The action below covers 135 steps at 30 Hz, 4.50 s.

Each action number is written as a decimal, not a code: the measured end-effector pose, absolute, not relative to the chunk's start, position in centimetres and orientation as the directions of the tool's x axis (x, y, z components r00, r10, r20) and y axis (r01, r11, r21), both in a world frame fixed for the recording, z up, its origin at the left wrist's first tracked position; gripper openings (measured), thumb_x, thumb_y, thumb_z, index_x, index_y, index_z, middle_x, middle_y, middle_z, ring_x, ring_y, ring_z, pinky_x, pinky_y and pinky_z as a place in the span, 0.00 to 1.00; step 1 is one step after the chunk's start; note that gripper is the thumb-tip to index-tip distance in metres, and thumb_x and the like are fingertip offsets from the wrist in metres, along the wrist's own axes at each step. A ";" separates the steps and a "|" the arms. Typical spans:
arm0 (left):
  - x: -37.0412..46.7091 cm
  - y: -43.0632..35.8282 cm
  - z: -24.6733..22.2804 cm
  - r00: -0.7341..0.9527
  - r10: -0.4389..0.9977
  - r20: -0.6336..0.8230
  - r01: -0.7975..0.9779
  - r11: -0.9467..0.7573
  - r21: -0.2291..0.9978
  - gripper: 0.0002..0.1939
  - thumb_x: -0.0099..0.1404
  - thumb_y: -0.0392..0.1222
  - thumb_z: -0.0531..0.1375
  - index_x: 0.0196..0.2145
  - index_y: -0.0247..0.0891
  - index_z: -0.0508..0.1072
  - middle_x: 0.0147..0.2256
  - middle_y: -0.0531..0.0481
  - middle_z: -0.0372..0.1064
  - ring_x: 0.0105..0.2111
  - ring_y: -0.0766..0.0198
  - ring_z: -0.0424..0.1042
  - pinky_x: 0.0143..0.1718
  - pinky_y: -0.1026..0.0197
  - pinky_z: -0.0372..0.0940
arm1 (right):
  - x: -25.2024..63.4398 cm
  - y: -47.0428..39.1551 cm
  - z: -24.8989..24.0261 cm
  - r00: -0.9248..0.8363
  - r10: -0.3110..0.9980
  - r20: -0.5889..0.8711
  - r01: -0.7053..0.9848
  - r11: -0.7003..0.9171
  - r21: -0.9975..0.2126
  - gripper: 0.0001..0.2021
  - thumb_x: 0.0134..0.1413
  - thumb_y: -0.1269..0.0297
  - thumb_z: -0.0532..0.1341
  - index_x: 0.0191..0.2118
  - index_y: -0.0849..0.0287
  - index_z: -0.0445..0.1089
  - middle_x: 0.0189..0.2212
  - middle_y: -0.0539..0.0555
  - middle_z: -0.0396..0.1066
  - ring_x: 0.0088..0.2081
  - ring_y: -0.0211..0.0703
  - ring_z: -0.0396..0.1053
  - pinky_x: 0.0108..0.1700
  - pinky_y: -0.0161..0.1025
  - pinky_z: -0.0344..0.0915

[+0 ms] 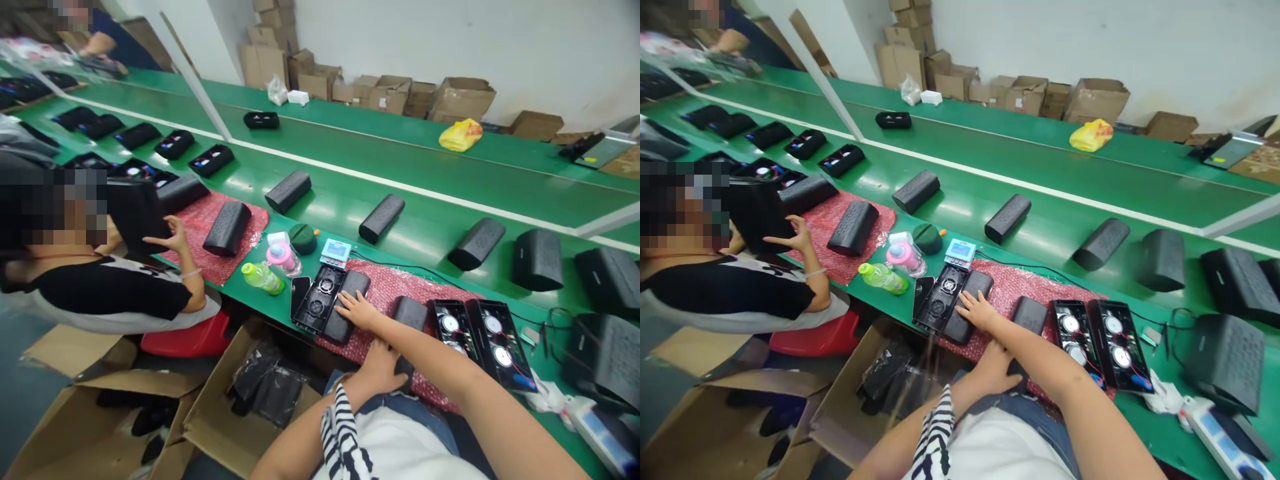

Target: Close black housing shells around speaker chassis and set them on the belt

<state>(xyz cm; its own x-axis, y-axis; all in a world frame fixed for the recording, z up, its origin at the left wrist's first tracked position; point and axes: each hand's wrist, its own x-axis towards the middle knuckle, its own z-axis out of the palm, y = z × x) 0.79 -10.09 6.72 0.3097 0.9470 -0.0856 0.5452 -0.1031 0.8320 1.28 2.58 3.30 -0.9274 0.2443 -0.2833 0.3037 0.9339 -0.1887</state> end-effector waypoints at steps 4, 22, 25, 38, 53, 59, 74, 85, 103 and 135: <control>-7.1 -10.8 7.5 -0.184 0.983 -0.027 0.672 0.146 0.726 0.19 0.61 0.41 0.53 0.50 0.40 0.69 0.48 0.41 0.69 0.50 0.55 0.66 0.53 0.49 0.59 | 2.0 2.0 4.9 -0.891 0.349 -0.291 0.428 0.859 -0.281 0.35 0.48 0.69 0.61 0.63 0.61 0.51 0.65 0.70 0.41 0.65 0.62 0.41 0.59 0.64 0.45; -17.9 -6.9 10.9 -0.533 0.743 -0.406 0.682 0.661 0.313 0.14 0.59 0.43 0.54 0.37 0.38 0.77 0.40 0.43 0.75 0.43 0.52 0.72 0.43 0.57 0.62 | 20.8 -8.0 10.0 -0.382 0.906 -0.183 0.687 0.146 -0.712 0.18 0.54 0.58 0.56 0.49 0.58 0.67 0.50 0.62 0.67 0.53 0.53 0.64 0.56 0.54 0.60; -14.6 -8.1 15.2 -0.559 0.739 -0.375 0.589 0.673 0.448 0.13 0.53 0.45 0.58 0.35 0.38 0.78 0.37 0.46 0.76 0.40 0.53 0.72 0.41 0.58 0.62 | 20.3 -8.9 11.4 -0.386 0.899 -0.207 0.582 0.063 -0.811 0.18 0.54 0.58 0.57 0.49 0.58 0.68 0.49 0.61 0.68 0.51 0.51 0.66 0.55 0.52 0.62; -1.8 -8.8 25.6 -0.061 0.822 -0.566 0.495 0.517 0.699 0.15 0.55 0.48 0.62 0.37 0.39 0.79 0.29 0.48 0.72 0.29 0.60 0.70 0.30 0.61 0.64 | 21.0 -10.2 16.7 -0.579 0.795 -0.181 -0.307 -0.418 -0.855 0.25 0.54 0.42 0.55 0.39 0.60 0.74 0.36 0.54 0.75 0.41 0.46 0.69 0.48 0.43 0.64; 2.3 -7.8 26.5 0.100 0.859 -0.502 0.682 0.308 0.663 0.16 0.57 0.50 0.59 0.38 0.41 0.79 0.28 0.47 0.71 0.27 0.61 0.69 0.26 0.63 0.63 | 24.0 -11.8 16.2 -0.550 0.770 -0.322 -0.549 -0.625 -0.555 0.23 0.45 0.47 0.63 0.38 0.63 0.75 0.34 0.55 0.76 0.36 0.47 0.72 0.43 0.42 0.66; 3.3 -8.0 27.1 0.110 0.893 -0.436 0.733 0.223 0.643 0.14 0.57 0.48 0.59 0.36 0.39 0.79 0.26 0.49 0.69 0.27 0.64 0.67 0.26 0.65 0.61 | 25.0 -11.7 16.7 -0.524 0.791 -0.316 -0.544 -0.597 -0.590 0.26 0.44 0.45 0.63 0.43 0.62 0.74 0.37 0.56 0.75 0.42 0.52 0.71 0.48 0.47 0.65; -13.7 -12.2 17.8 -0.471 0.655 -0.591 -0.020 0.661 0.750 0.29 0.39 0.51 0.70 0.40 0.35 0.76 0.32 0.46 0.77 0.29 0.61 0.73 0.29 0.62 0.69 | 25.7 -11.6 13.3 -0.244 0.816 -0.524 0.013 -0.537 -0.843 0.21 0.46 0.44 0.61 0.38 0.57 0.73 0.39 0.57 0.74 0.41 0.49 0.70 0.49 0.49 0.64; -15.4 -34.4 0.3 -0.724 -0.101 -0.682 -0.649 0.436 0.624 0.29 0.57 0.35 0.58 0.56 0.44 0.63 0.39 0.49 0.73 0.30 0.68 0.72 0.32 0.65 0.67 | 23.5 -10.3 11.7 -0.436 0.689 -0.579 0.456 -0.385 -0.802 0.23 0.46 0.45 0.62 0.41 0.59 0.71 0.41 0.60 0.73 0.43 0.51 0.70 0.50 0.49 0.64; -22.6 -15.8 -11.1 -0.787 -0.051 -0.615 -0.608 0.238 0.758 0.27 0.59 0.41 0.58 0.56 0.35 0.61 0.51 0.38 0.66 0.50 0.59 0.66 0.50 0.58 0.61 | 17.0 -11.9 11.3 -0.529 0.521 -0.669 0.775 -0.025 -0.632 0.19 0.47 0.46 0.58 0.41 0.51 0.73 0.43 0.57 0.74 0.47 0.60 0.70 0.52 0.53 0.64; -11.5 -15.0 21.5 -0.488 0.726 -0.484 0.124 0.607 0.785 0.16 0.48 0.43 0.60 0.37 0.42 0.67 0.26 0.56 0.66 0.20 0.68 0.63 0.20 0.65 0.59 | 18.0 -9.6 13.0 -0.329 0.719 -0.612 -0.127 -0.676 -0.725 0.33 0.50 0.39 0.51 0.57 0.55 0.58 0.33 0.54 0.73 0.32 0.45 0.72 0.33 0.42 0.69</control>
